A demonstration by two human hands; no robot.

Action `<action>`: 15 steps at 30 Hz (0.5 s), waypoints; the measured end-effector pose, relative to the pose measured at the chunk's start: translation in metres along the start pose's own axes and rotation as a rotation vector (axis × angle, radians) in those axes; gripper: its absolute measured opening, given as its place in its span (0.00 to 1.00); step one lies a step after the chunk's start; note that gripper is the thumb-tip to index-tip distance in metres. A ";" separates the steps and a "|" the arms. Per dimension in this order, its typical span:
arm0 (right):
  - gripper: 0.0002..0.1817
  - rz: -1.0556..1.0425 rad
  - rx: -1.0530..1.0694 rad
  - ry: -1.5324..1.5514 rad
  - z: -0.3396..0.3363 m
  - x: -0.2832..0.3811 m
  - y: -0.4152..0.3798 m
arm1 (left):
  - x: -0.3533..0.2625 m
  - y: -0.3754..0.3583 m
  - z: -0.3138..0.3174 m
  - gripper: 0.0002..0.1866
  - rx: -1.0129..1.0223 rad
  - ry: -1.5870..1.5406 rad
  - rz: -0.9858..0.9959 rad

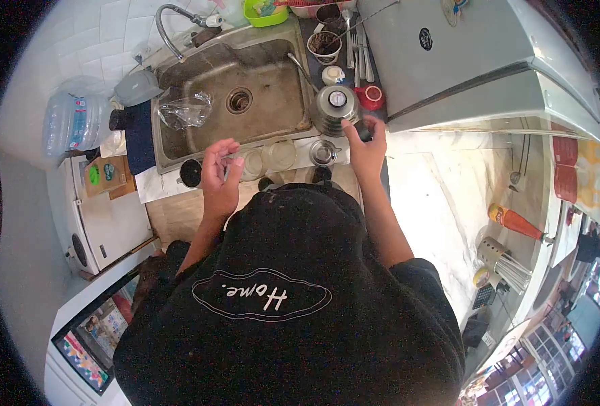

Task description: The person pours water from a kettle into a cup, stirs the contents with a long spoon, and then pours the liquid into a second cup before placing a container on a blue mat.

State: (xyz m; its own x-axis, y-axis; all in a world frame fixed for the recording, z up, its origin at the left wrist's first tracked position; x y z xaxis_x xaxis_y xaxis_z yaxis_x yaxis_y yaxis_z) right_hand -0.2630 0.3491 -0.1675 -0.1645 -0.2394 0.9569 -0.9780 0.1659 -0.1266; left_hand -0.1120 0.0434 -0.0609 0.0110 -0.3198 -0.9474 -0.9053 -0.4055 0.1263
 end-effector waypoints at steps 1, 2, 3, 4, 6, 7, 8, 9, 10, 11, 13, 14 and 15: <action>0.27 -0.038 -0.027 -0.049 -0.004 0.006 0.003 | -0.001 0.001 0.000 0.20 -0.003 -0.003 0.007; 0.28 -0.077 -0.052 -0.096 -0.008 0.013 0.005 | -0.002 0.002 0.000 0.20 -0.009 -0.003 0.014; 0.29 -0.116 -0.075 -0.141 -0.011 0.021 0.008 | -0.003 0.003 -0.001 0.20 -0.019 -0.005 0.020; 0.29 -0.124 -0.071 -0.102 -0.012 0.026 0.014 | -0.004 0.003 -0.001 0.20 -0.029 -0.007 0.025; 0.30 -0.135 -0.068 -0.027 -0.016 0.042 0.028 | -0.006 0.003 -0.002 0.20 -0.042 -0.008 0.032; 0.30 0.018 -0.014 0.039 -0.013 0.051 0.034 | -0.006 0.002 -0.002 0.20 -0.045 -0.006 0.033; 0.30 0.022 0.024 0.051 -0.008 0.055 0.044 | -0.006 0.002 -0.001 0.20 -0.045 -0.004 0.034; 0.31 0.027 0.061 0.063 -0.003 0.056 0.060 | -0.005 0.001 0.000 0.20 -0.051 -0.010 0.029; 0.31 0.032 0.098 0.076 0.005 0.060 0.074 | -0.005 0.000 0.001 0.20 -0.056 -0.014 0.025; 0.33 0.056 0.108 0.048 0.013 0.062 0.086 | -0.004 0.000 0.001 0.19 -0.063 -0.017 0.022; 0.37 0.105 0.130 -0.008 0.031 0.073 0.106 | -0.009 -0.001 0.002 0.19 -0.070 -0.014 0.021; 0.39 0.100 0.112 -0.053 0.039 0.076 0.116 | -0.011 -0.002 0.003 0.19 -0.072 -0.012 0.021; 0.41 0.095 0.094 -0.098 0.047 0.079 0.127 | -0.011 -0.003 0.003 0.19 -0.077 -0.019 0.024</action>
State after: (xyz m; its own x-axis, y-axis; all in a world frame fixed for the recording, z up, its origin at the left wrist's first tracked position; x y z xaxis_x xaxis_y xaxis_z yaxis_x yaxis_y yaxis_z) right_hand -0.4064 0.3066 -0.1204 -0.2642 -0.3199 0.9099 -0.9643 0.1027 -0.2439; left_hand -0.1106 0.0504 -0.0516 -0.0191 -0.3145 -0.9491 -0.8700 -0.4625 0.1707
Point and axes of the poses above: each hand's wrist, its own y-axis towards the middle knuckle, its own z-axis out of the palm, x = y × z, the point moved 9 cm from there along y, towards the middle knuckle, and after that the axes turned 5 degrees about z, right-handed, at the moved point
